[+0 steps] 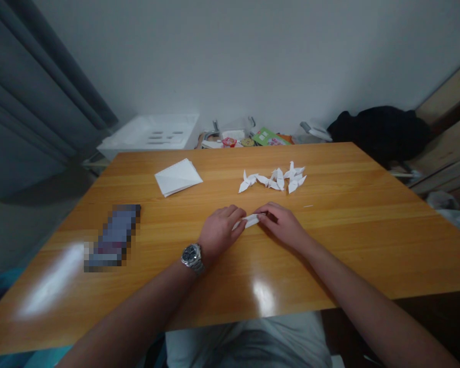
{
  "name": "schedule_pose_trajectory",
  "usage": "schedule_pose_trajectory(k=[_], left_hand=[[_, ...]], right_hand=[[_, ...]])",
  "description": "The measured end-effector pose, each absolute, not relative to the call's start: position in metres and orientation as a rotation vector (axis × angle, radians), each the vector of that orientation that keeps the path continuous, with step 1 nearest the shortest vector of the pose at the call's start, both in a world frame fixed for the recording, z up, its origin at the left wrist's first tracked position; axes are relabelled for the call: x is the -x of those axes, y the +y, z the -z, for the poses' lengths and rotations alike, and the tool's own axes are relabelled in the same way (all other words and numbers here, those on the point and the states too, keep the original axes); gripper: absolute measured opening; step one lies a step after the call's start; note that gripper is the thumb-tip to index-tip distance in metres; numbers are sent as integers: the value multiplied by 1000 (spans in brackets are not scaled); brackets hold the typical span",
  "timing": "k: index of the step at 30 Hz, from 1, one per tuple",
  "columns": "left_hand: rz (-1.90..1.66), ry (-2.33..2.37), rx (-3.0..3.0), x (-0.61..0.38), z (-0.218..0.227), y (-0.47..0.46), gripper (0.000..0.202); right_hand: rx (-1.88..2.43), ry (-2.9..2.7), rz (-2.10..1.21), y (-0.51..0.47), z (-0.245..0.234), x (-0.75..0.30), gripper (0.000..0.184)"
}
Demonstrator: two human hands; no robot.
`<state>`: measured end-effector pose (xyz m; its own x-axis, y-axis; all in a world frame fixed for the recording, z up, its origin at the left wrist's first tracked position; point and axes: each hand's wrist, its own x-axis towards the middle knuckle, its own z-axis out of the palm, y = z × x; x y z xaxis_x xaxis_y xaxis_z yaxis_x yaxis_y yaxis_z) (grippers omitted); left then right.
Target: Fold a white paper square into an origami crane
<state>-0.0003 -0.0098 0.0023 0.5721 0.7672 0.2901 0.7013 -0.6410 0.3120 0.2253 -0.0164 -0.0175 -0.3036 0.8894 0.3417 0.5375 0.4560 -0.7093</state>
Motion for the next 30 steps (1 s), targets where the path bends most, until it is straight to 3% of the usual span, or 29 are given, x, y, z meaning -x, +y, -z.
schedule_pose_trajectory(k=[8,30], left_hand=[[-464,983,-2747,2,2,-7,20],[-410,1341,-2666,-1,-3,-12,20]], right_hand=[[1245,-2062,-496,-11,25,-228,17],[951,-2272,-519,-18,31,-220,28]])
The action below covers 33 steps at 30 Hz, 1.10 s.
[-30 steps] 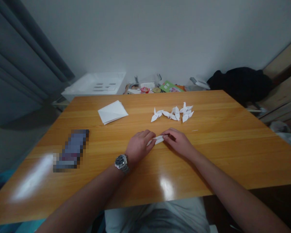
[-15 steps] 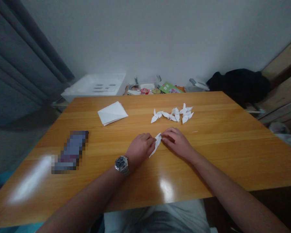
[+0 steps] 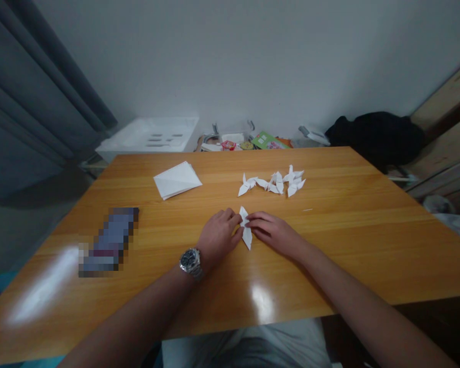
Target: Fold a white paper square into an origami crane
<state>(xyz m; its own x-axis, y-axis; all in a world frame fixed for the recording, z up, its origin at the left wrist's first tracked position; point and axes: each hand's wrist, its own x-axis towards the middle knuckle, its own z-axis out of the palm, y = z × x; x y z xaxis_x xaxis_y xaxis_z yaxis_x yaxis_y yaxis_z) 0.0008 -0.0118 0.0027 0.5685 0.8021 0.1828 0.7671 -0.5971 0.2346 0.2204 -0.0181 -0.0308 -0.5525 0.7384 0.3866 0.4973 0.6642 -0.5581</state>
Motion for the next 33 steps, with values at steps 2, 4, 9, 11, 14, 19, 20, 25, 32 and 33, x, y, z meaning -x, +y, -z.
schedule_pose_trajectory(k=[2,4,9,11,14,19,20,25,32,33], left_hand=[[-411,1326,-2670,-1,-3,-12,18],[-421,1300,-2668,-1,-2,-11,16],[-448,1245,-2638,1,0,-9,16],[-445,1236,-2639,2,0,-8,18],[-435,1221,-2656,3,1,-8,19],[-453,1193,-2690,5,1,-8,20],[-452,1183,-2696,5,1,-8,20],[-440,1146,-2730,5,0,-8,17],[-402,1148,-2746,4,2,-7,16],[-405,1147,-2743,4,2,-7,16]], right_hand=[[953,-2270,-507,-18,31,-219,28],[960,-2266,-482,-18,32,-218,28],[984,-2275,-435,-16,33,-217,26],[994,-2278,-427,-16,33,-216,24],[995,-2260,-440,-17,32,-216,21],[1003,-2193,-490,-18,29,-214,19],[1005,-2186,-497,-19,28,-214,19],[1014,-2164,-517,-19,27,-214,21],[1008,-2234,-465,-19,27,-214,20],[1004,-2253,-449,-19,26,-213,19]])
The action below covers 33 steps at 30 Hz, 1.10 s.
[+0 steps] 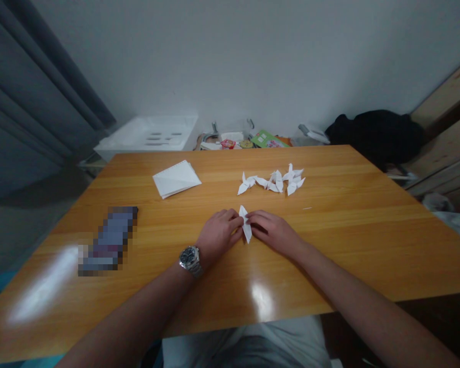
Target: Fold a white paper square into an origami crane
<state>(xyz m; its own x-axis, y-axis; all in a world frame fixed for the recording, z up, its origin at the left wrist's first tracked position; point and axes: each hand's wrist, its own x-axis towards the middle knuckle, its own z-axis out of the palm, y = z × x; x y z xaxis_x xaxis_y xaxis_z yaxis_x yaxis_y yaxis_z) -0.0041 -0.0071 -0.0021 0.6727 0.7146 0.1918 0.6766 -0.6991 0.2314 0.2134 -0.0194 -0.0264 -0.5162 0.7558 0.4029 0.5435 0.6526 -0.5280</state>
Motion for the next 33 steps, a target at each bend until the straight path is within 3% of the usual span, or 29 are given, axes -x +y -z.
schedule_pose_trajectory(k=[33], left_hand=[[-668,1144,-2472,-2,13,0,10]], right_hand=[[1074,-2105,-571,-10,28,-206,5]])
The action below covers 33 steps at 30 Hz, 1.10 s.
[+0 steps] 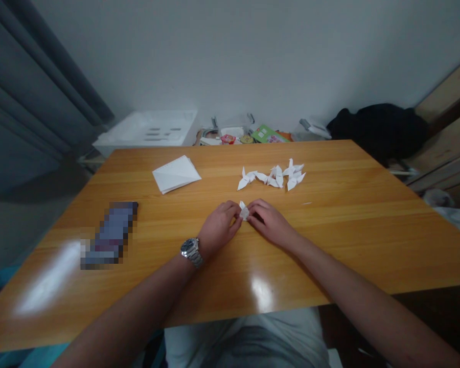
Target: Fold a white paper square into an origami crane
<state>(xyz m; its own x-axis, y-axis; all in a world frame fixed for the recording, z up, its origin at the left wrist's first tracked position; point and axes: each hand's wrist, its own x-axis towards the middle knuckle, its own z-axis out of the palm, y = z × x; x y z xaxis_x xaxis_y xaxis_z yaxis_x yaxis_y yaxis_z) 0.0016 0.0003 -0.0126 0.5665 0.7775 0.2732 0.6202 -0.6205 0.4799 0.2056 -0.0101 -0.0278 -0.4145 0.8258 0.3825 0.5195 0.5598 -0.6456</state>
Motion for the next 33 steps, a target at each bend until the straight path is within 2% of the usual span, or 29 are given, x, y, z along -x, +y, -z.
schedule_pose_trajectory(k=[14,26,33], left_hand=[[-700,1155,-2448,-1,15,1,7],[-673,1142,-2446,-3,10,2,18],[-687,1219,-2414,-3,12,2,9]], right_hand=[[1093,-2021,-586,-9,32,-210,2],[1104,-2052,-645,-7,29,-208,7],[1127,-1999,-669,-6,31,-208,8]])
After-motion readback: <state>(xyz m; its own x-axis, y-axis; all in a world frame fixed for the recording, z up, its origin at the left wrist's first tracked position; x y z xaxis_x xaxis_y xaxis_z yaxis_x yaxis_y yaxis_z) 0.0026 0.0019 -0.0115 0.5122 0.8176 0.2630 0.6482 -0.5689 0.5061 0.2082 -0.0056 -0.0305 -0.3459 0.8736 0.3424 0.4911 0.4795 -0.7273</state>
